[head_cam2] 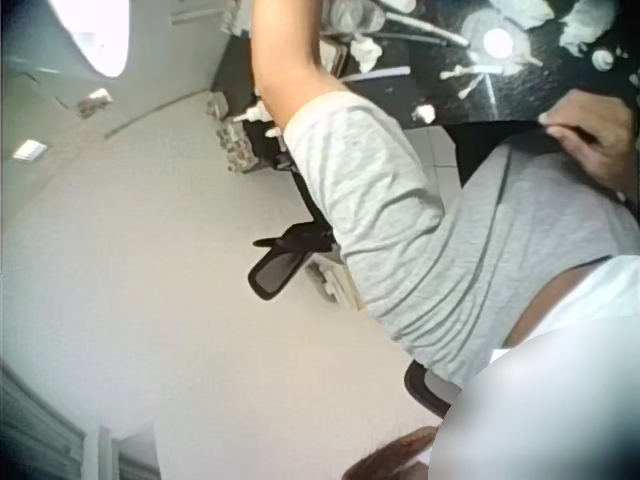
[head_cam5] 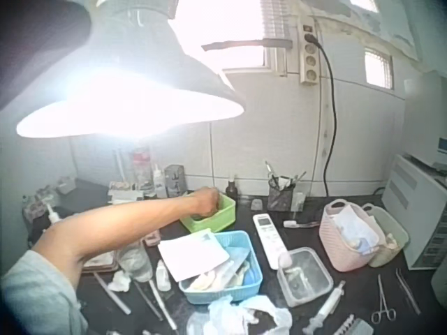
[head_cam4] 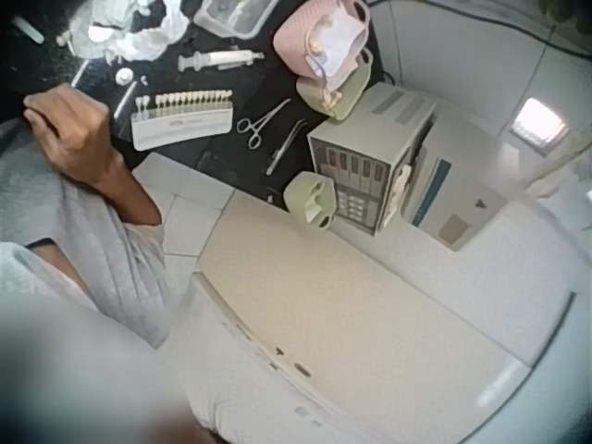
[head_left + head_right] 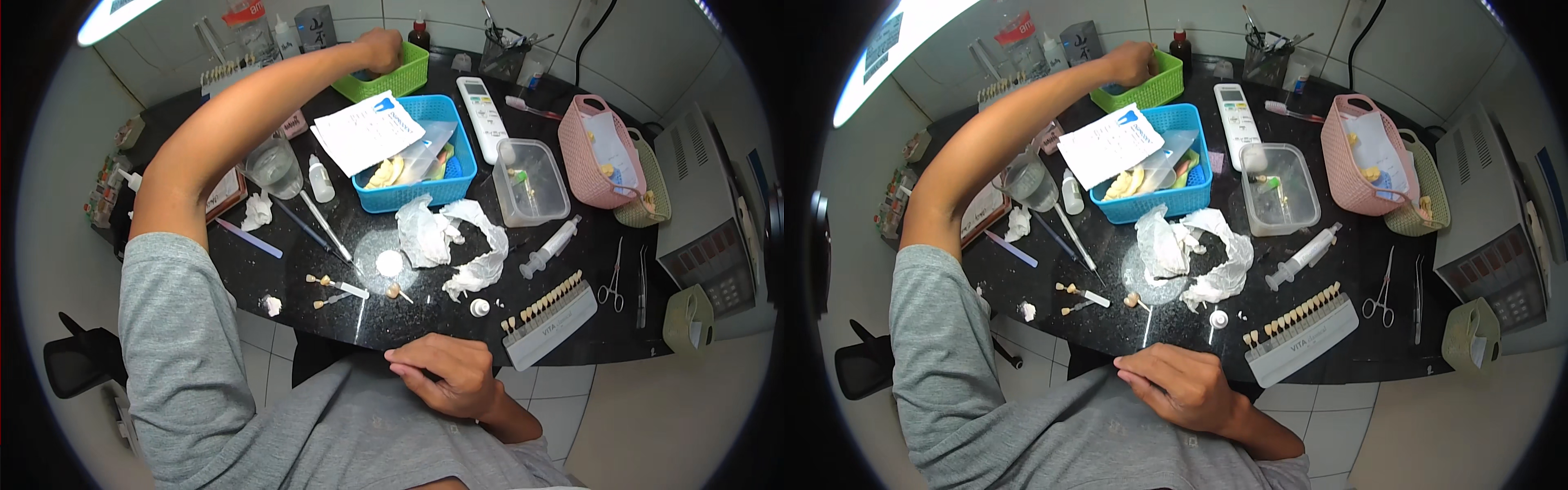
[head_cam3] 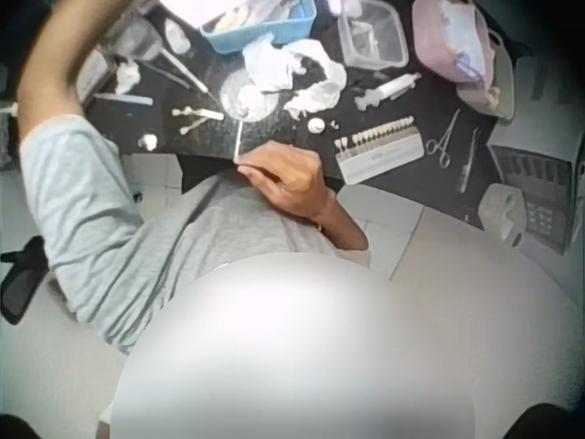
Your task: Applying stain and glaze to dental crowns and prosthetic components on a laboratory bench.
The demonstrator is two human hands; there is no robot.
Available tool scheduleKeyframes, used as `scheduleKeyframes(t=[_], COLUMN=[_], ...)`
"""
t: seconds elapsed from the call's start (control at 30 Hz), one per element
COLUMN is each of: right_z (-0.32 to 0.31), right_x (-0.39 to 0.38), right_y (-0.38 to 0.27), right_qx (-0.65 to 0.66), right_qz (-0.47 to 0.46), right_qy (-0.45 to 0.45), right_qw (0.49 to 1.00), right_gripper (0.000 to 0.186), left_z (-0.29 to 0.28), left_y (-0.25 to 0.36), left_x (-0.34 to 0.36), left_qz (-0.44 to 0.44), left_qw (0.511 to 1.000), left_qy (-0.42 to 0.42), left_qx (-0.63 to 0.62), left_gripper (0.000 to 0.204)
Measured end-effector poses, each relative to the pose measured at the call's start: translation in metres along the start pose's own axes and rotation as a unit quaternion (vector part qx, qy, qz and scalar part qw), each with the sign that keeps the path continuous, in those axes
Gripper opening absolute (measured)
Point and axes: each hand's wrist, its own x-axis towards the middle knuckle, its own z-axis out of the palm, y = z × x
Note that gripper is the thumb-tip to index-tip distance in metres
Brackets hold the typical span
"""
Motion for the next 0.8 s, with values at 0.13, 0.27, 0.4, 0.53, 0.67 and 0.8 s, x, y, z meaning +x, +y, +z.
scheduleKeyframes(t=[0.13, 0.27, 0.4, 0.53, 0.67, 0.8], right_z=[0.002, 0.003, 0.005, 0.006, 0.007, 0.007], right_x=[-0.001, 0.001, 0.0, -0.002, -0.001, 0.001], right_y=[-0.001, -0.005, -0.006, -0.005, -0.005, -0.007], right_qx=[-0.014, -0.033, -0.043, -0.045, -0.053, -0.054], right_qz=[-0.006, 0.008, 0.016, 0.014, 0.011, 0.012], right_qy=[0.015, 0.02, 0.03, 0.029, 0.032, 0.031], right_qw=[1.0, 0.999, 0.999, 0.998, 0.998, 0.998], right_gripper=[0.012, 0.009, 0.009, 0.012, 0.01, 0.011], left_z=[-0.005, -0.013, -0.015, -0.013, -0.01, -0.012], left_y=[0.007, 0.012, 0.013, 0.011, 0.008, 0.004], left_x=[-0.007, -0.016, -0.02, -0.019, -0.018, -0.014], left_qz=[0.006, 0.062, 0.068, 0.078, 0.088, 0.1], left_qw=[1.0, 0.997, 0.997, 0.997, 0.995, 0.993], left_qy=[0.001, 0.04, 0.033, 0.02, 0.042, 0.058], left_qx=[0.012, 0.012, -0.011, -0.01, -0.02, -0.019], left_gripper=[0.023, 0.017, 0.021, 0.017, 0.013, 0.011])
